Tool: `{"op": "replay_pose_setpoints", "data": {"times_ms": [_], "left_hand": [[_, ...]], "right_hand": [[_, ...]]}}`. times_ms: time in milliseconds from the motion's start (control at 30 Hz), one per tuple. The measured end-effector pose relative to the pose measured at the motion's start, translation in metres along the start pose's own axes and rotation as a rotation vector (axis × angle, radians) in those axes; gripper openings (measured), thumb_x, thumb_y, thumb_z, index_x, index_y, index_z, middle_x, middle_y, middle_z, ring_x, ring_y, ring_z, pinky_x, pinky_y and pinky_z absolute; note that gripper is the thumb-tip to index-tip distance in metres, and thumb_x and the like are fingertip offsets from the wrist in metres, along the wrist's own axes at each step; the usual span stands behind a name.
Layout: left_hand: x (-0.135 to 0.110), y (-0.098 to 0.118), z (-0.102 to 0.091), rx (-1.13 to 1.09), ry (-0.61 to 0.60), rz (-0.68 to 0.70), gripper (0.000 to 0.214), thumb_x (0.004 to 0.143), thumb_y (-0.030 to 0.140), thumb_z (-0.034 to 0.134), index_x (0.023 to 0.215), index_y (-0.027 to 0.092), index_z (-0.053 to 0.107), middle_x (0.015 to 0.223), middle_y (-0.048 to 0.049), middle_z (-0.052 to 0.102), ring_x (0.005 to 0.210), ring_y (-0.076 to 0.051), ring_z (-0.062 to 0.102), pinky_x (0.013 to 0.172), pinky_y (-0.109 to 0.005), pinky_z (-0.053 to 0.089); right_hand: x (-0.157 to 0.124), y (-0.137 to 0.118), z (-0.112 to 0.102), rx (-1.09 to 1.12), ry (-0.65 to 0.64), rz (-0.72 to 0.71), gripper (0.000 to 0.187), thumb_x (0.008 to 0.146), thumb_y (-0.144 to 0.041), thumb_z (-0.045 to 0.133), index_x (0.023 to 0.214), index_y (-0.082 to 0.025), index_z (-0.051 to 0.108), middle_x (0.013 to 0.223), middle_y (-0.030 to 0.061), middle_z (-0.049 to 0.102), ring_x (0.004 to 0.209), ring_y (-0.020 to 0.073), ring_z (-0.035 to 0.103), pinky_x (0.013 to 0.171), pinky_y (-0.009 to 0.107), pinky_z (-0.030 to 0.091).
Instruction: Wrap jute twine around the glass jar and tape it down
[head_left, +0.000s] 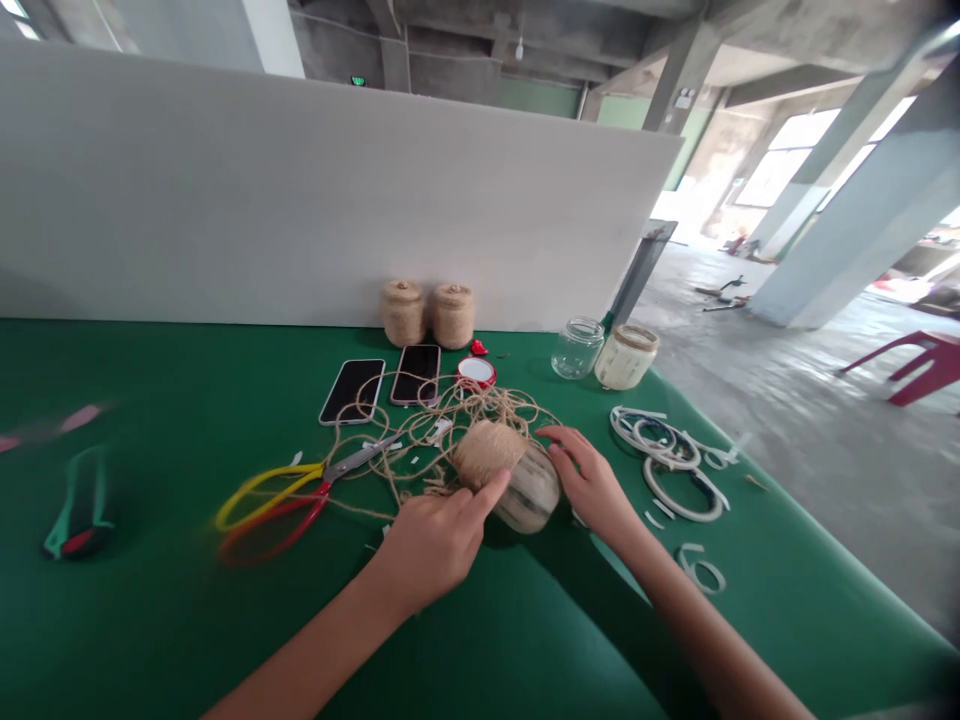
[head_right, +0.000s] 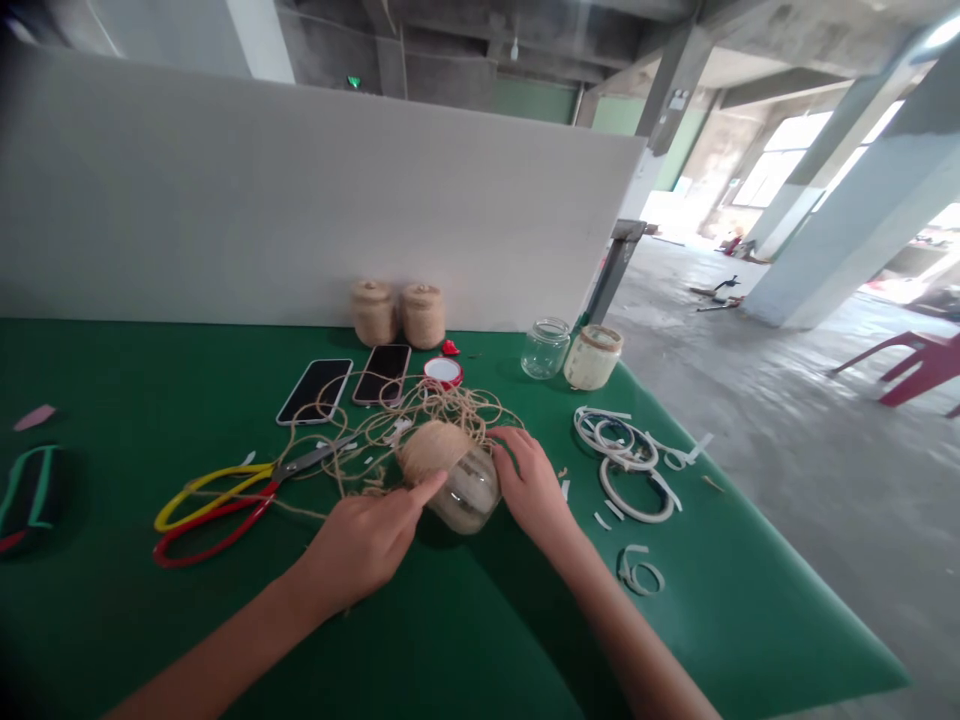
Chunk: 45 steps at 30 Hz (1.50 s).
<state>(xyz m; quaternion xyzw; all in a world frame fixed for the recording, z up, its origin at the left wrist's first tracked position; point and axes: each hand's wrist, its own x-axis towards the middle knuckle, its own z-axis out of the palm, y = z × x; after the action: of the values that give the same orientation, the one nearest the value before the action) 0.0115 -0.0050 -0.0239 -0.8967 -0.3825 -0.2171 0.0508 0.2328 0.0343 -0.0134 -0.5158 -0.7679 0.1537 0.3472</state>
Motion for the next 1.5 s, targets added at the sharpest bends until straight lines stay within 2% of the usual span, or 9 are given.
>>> {"op": "replay_pose_setpoints", "data": {"times_ms": [133,267,400,600,733,1133,1300,1400,1500], "left_hand": [[-0.002,-0.002,0.006,-0.067,0.048,0.009,0.043,0.091,0.018,0.034,0.134,0.017,0.032,0.066,0.0008,0.059,0.052,-0.013,0.055,0.047,-0.023,0.041],[-0.006,-0.002,0.012,-0.093,0.112,0.034,0.041,0.09,0.017,0.036,0.13,0.014,0.035,0.069,-0.0011,0.063,0.055,-0.015,0.059,0.049,-0.025,0.044],[-0.008,-0.003,0.014,-0.093,0.11,0.045,0.039,0.089,0.017,0.036,0.128,0.013,0.037,0.074,-0.0028,0.065,0.058,-0.017,0.061,0.05,-0.026,0.045],[-0.009,-0.004,0.016,-0.06,0.132,0.066,0.037,0.089,0.015,0.034,0.125,0.011,0.036,0.072,-0.0019,0.064,0.055,-0.017,0.06,0.047,-0.028,0.043],[-0.01,-0.006,0.016,-0.039,0.169,0.058,0.035,0.088,0.013,0.033,0.123,0.009,0.037,0.065,-0.0005,0.061,0.048,-0.016,0.056,0.044,-0.026,0.04],[-0.011,-0.009,0.019,-0.154,0.093,-0.029,0.042,0.089,0.015,0.033,0.13,0.011,0.031,0.054,0.0038,0.054,0.042,-0.013,0.049,0.043,-0.023,0.033],[-0.01,-0.009,0.019,-0.171,0.099,-0.021,0.042,0.088,0.015,0.033,0.13,0.011,0.032,0.054,0.0034,0.054,0.042,-0.013,0.048,0.044,-0.022,0.034],[-0.01,-0.009,0.018,-0.178,0.091,-0.027,0.042,0.089,0.015,0.033,0.13,0.011,0.032,0.055,0.0028,0.055,0.043,-0.012,0.049,0.044,-0.021,0.034],[-0.01,-0.009,0.017,-0.174,0.084,-0.028,0.042,0.089,0.015,0.033,0.13,0.012,0.032,0.055,0.0031,0.055,0.043,-0.012,0.048,0.044,-0.021,0.034]], "right_hand": [[0.03,0.02,-0.008,-0.001,-0.222,-0.168,0.041,0.088,-0.017,0.037,0.126,-0.028,0.047,0.134,0.0036,0.045,0.126,0.0181,0.038,0.106,0.038,0.03],[0.049,0.033,-0.01,-0.218,-0.502,-0.318,0.056,0.087,-0.019,0.042,0.14,-0.031,0.026,0.148,0.003,0.024,0.136,0.0239,0.02,0.107,0.047,0.023],[0.054,0.037,0.0,-0.359,-0.584,-0.419,0.053,0.085,-0.031,0.051,0.136,-0.03,0.035,0.142,0.0072,0.035,0.128,0.0261,0.034,0.101,0.044,0.031],[0.077,0.041,0.02,-0.512,-0.549,-0.418,0.022,0.091,-0.024,0.045,0.106,-0.02,0.059,0.105,0.0091,0.059,0.099,0.0189,0.054,0.086,0.035,0.043],[0.104,0.054,0.021,-0.629,-0.486,-0.323,0.024,0.089,-0.03,0.051,0.109,-0.017,0.055,0.111,0.0065,0.057,0.097,0.0182,0.057,0.083,0.039,0.048],[0.16,0.053,-0.021,-0.77,-0.09,0.07,0.031,0.089,-0.033,0.051,0.114,-0.016,0.052,0.112,0.0075,0.056,0.095,0.0192,0.058,0.079,0.039,0.05],[0.183,0.05,-0.043,-0.785,0.065,0.213,0.035,0.095,-0.017,0.018,0.12,-0.009,0.041,0.098,0.017,0.061,0.09,0.0246,0.058,0.068,0.033,0.043],[0.186,0.05,-0.041,-0.759,0.013,0.217,0.035,0.095,-0.019,0.02,0.121,-0.009,0.04,0.103,0.0182,0.059,0.093,0.0246,0.057,0.07,0.033,0.041],[0.179,0.05,-0.03,-0.702,-0.159,0.155,0.031,0.092,-0.032,0.042,0.117,-0.014,0.048,0.107,0.0106,0.058,0.095,0.0209,0.056,0.078,0.036,0.045]]}}
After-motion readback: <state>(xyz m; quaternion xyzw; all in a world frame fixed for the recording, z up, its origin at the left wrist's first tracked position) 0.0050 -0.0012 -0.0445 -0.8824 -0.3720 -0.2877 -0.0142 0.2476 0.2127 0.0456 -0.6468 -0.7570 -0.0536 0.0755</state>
